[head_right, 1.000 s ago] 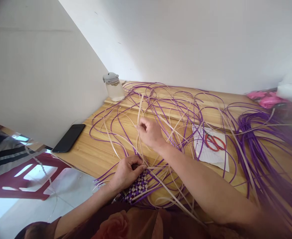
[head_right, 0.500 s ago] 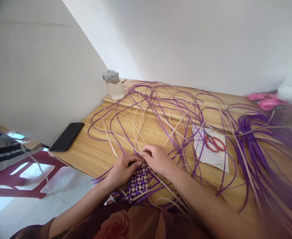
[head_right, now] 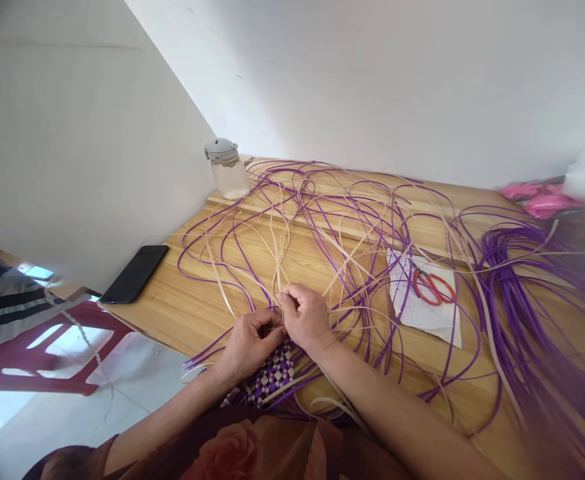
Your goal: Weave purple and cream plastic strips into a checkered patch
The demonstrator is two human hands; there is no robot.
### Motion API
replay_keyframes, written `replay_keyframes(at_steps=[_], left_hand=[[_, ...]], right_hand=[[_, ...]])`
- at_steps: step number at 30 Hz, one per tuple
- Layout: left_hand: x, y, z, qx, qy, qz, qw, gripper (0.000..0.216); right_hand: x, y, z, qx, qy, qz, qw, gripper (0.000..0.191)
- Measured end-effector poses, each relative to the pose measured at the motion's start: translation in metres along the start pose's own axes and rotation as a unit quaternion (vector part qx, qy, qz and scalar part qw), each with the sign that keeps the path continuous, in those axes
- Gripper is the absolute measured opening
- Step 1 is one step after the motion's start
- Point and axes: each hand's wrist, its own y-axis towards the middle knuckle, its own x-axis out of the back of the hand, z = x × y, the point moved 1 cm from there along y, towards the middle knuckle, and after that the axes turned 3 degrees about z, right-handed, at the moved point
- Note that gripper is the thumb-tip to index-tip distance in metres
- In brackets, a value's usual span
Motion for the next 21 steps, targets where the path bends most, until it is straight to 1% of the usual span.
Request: replay_keyframes(at_steps=[2, 4, 6, 8, 11, 14, 17, 21], left_hand=[[0.001, 0.0, 0.0, 0.007, 0.006, 0.006, 1.0, 0.015], [0.004, 0.0, 0.0, 0.008, -0.006, 0.02, 1.0, 0.015], [0.007, 0.001, -0.001, 0.003, -0.025, 0.033, 0.999, 0.018], [0.009, 0.002, -0.002, 0.001, -0.036, 0.039, 0.999, 0.024], [0.009, 0.002, -0.002, 0.011, -0.039, 0.043, 0.998, 0.025], [0.005, 0.002, -0.003, 0.03, -0.033, 0.039, 0.998, 0.019], [0.002, 0.002, -0.005, 0.014, 0.001, 0.024, 1.0, 0.018], [0.002, 0.001, -0.006, -0.004, 0.039, 0.011, 0.999, 0.018]], right_hand=[[0.0, 0.004, -0.004, -0.025, 0.019, 0.024, 0.999, 0.025], [0.004, 0.004, -0.007, -0.027, 0.021, 0.071, 0.997, 0.026], [0.012, 0.0, -0.009, -0.007, -0.014, 0.107, 0.994, 0.029], [0.02, -0.007, -0.009, 0.013, -0.071, 0.12, 0.99, 0.03], [0.027, -0.014, -0.009, 0.033, -0.129, 0.121, 0.984, 0.028], [0.025, -0.016, -0.009, 0.038, -0.144, 0.122, 0.981, 0.022], [0.019, -0.014, -0.014, 0.037, -0.155, 0.113, 0.981, 0.02], [0.016, -0.012, -0.027, 0.04, -0.175, 0.07, 0.981, 0.023]])
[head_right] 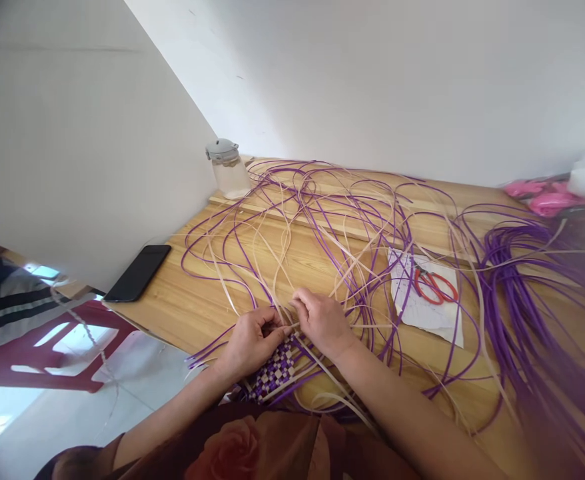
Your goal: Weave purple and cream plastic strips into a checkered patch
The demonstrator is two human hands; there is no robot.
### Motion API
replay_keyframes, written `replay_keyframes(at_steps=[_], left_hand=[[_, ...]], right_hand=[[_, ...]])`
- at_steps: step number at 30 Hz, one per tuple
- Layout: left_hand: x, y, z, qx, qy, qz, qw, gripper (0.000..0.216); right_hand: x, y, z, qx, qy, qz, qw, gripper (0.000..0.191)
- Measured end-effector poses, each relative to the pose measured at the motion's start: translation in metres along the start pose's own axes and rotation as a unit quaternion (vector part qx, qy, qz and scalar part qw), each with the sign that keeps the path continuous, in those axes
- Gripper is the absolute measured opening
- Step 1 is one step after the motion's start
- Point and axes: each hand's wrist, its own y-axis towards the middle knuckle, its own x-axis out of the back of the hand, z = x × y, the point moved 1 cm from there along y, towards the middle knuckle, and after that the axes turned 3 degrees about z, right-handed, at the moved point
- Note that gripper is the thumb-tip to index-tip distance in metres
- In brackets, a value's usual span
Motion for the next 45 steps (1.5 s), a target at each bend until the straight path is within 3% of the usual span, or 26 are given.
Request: replay_keyframes(at_steps=[7, 12, 16, 21, 24, 26, 28, 31, 33, 37, 45], left_hand=[[0.016, -0.007, -0.001, -0.021, 0.004, 0.031, 0.999, 0.012], [0.026, -0.015, 0.002, -0.054, -0.01, 0.013, 0.998, 0.019], [0.02, -0.017, 0.007, -0.063, -0.035, -0.004, 0.997, 0.019], [0.021, -0.017, 0.007, -0.085, 0.016, -0.038, 0.996, 0.018], [0.03, -0.014, 0.006, -0.039, 0.048, -0.06, 0.996, 0.017], [0.035, -0.01, 0.005, 0.009, -0.014, -0.059, 0.998, 0.03], [0.038, -0.005, 0.004, 0.045, -0.159, -0.028, 0.986, 0.034], [0.034, 0.002, -0.001, 0.07, -0.406, 0.048, 0.91, 0.035], [0.028, 0.005, -0.003, 0.079, -0.486, 0.051, 0.869, 0.037], [0.017, 0.01, 0.0, 0.093, -0.462, -0.006, 0.882, 0.04], [0.016, 0.001, 0.017, 0.102, -0.415, -0.02, 0.904, 0.04]], right_hand=[[0.015, -0.003, 0.001, 0.015, 0.01, -0.001, 1.0, 0.025], [0.028, -0.005, 0.025, 0.04, 0.09, 0.093, 0.991, 0.025], [0.027, -0.001, 0.03, 0.001, 0.139, 0.141, 0.98, 0.012], [0.02, 0.005, 0.024, -0.085, 0.178, 0.2, 0.96, 0.016], [0.02, 0.009, 0.022, -0.105, 0.219, 0.209, 0.947, 0.022], [0.02, 0.012, 0.02, -0.114, 0.241, 0.212, 0.94, 0.024], [0.019, 0.014, 0.018, -0.121, 0.263, 0.221, 0.932, 0.027], [0.015, 0.015, 0.014, -0.12, 0.301, 0.229, 0.918, 0.031], [0.013, 0.015, 0.01, -0.124, 0.31, 0.225, 0.915, 0.032], [0.009, 0.015, 0.006, -0.149, 0.293, 0.211, 0.921, 0.024], [0.008, 0.014, 0.004, -0.154, 0.245, 0.191, 0.938, 0.02]])
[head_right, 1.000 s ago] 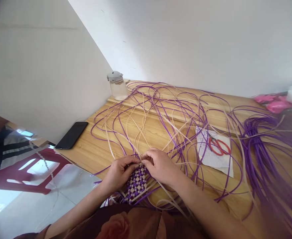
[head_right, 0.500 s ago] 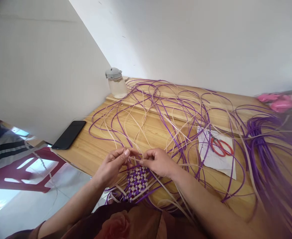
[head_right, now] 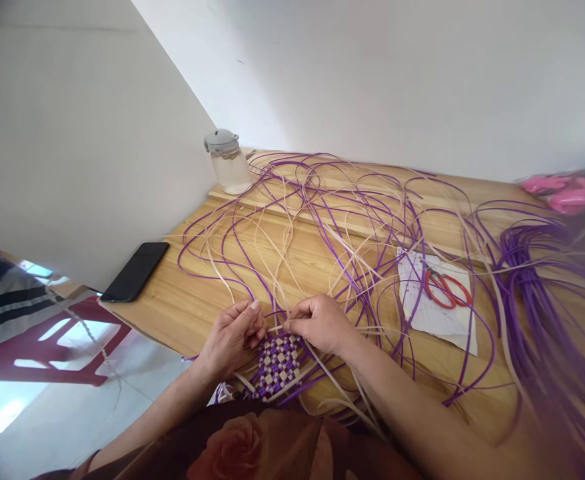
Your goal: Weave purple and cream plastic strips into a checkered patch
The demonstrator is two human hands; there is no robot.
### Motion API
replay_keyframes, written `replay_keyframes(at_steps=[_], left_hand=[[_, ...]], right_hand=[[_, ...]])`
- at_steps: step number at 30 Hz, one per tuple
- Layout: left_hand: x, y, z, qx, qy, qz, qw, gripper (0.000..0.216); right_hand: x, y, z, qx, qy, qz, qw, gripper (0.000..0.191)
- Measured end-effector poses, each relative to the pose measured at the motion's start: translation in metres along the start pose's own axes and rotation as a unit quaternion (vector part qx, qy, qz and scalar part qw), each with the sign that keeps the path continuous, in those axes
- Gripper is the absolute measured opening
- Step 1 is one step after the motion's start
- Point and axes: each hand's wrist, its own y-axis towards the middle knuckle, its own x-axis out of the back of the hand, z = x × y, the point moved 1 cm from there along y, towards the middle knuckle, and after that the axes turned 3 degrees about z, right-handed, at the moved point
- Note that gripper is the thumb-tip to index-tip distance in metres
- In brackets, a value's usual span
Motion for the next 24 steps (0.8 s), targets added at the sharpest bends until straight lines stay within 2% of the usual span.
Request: replay_keyframes(at_steps=[2, 6, 8, 10, 11, 13, 15, 16, 19, 20, 21, 22, 24], left_hand=[[0.005, -0.002, 0.0, 0.004, 0.017, 0.004, 1.0, 0.04], [0.008, -0.003, -0.01, 0.009, 0.041, 0.017, 0.999, 0.035], [0.005, -0.003, -0.016, 0.012, 0.038, 0.013, 0.999, 0.035], [0.002, -0.002, -0.02, 0.018, 0.055, 0.01, 0.998, 0.047], [0.001, -0.002, -0.022, 0.023, 0.084, 0.009, 0.996, 0.049], [-0.001, -0.001, -0.024, 0.03, 0.181, 0.003, 0.983, 0.039], [-0.004, -0.002, -0.028, -0.003, 0.313, 0.006, 0.95, 0.023], [-0.006, -0.003, -0.031, -0.035, 0.383, 0.016, 0.923, 0.021], [-0.013, -0.008, -0.045, -0.135, 0.557, 0.034, 0.819, 0.029], [-0.016, -0.009, -0.048, -0.148, 0.583, 0.041, 0.798, 0.031], [-0.018, -0.009, -0.05, -0.151, 0.588, 0.056, 0.793, 0.032], [-0.02, -0.008, -0.051, -0.146, 0.572, 0.075, 0.804, 0.033], [-0.022, -0.003, -0.045, -0.119, 0.498, 0.106, 0.852, 0.03]], right_hand=[[0.002, 0.0, -0.001, 0.008, -0.02, 0.014, 1.0, 0.022], [0.008, -0.003, -0.002, 0.07, -0.025, 0.052, 0.996, 0.026], [0.009, -0.007, -0.003, 0.091, -0.019, 0.031, 0.995, 0.027], [0.01, -0.01, -0.003, 0.097, -0.018, -0.006, 0.995, 0.024], [0.009, -0.012, -0.003, 0.098, -0.018, -0.023, 0.995, 0.022], [0.008, -0.016, -0.003, 0.101, -0.018, -0.048, 0.994, 0.019], [0.007, -0.018, -0.002, 0.109, -0.013, -0.062, 0.992, 0.017], [0.006, -0.02, -0.001, 0.114, -0.01, -0.065, 0.991, 0.017], [0.006, -0.022, 0.001, 0.129, -0.005, -0.067, 0.989, 0.017], [0.006, -0.022, 0.002, 0.133, -0.004, -0.067, 0.989, 0.017], [0.006, -0.022, 0.002, 0.138, -0.001, -0.065, 0.988, 0.016], [0.006, -0.022, 0.002, 0.141, 0.002, -0.064, 0.988, 0.016], [0.006, -0.022, 0.002, 0.148, 0.007, -0.066, 0.987, 0.016]])
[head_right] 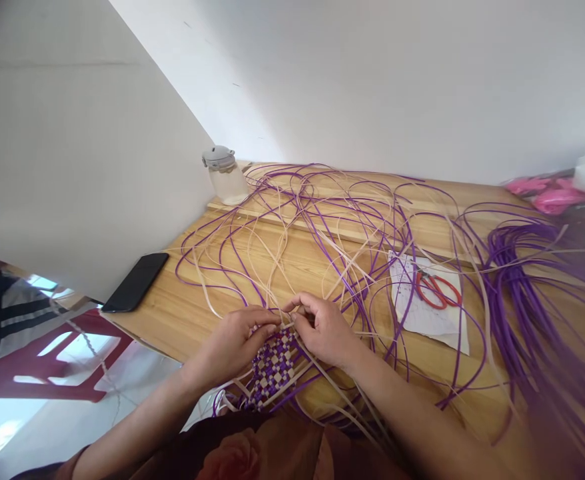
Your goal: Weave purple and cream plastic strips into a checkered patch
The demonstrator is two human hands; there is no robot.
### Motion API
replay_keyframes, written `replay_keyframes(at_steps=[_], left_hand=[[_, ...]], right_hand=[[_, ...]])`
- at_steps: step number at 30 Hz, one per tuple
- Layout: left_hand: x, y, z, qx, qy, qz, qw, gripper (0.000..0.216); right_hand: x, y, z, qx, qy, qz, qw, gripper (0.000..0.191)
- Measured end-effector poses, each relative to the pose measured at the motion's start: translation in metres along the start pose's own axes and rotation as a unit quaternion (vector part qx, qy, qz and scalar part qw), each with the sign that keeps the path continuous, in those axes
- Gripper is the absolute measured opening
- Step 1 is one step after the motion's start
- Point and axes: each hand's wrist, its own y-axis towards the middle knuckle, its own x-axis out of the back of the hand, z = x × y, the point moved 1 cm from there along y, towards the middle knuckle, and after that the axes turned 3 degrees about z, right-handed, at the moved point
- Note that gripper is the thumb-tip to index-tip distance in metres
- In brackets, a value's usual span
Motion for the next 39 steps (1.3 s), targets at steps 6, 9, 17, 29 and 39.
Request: replay_keyframes(at_steps=[6, 9, 17, 29, 39], left_hand=[[-0.031, 0.013, 0.017, 0.061, -0.14, -0.034, 0.988, 0.02], [-0.036, 0.012, 0.015, 0.031, -0.099, -0.056, 0.993, 0.017], [-0.036, 0.005, 0.018, 0.0, -0.01, -0.077, 0.997, 0.016], [-0.023, -0.001, 0.028, 0.032, -0.172, -0.027, 0.984, 0.027], [-0.033, 0.003, 0.024, 0.069, -0.165, -0.055, 0.982, 0.034]], right_hand=[[-0.003, 0.003, 0.002, 0.015, -0.111, -0.055, 0.992, 0.015], [-0.005, 0.009, -0.001, -0.003, -0.209, -0.101, 0.973, 0.016], [-0.012, 0.014, -0.025, 0.056, -0.372, -0.109, 0.92, 0.019], [0.002, 0.01, 0.003, 0.134, -0.177, -0.082, 0.972, 0.026], [-0.002, 0.028, 0.011, 0.024, -0.042, 0.007, 0.999, 0.016]])
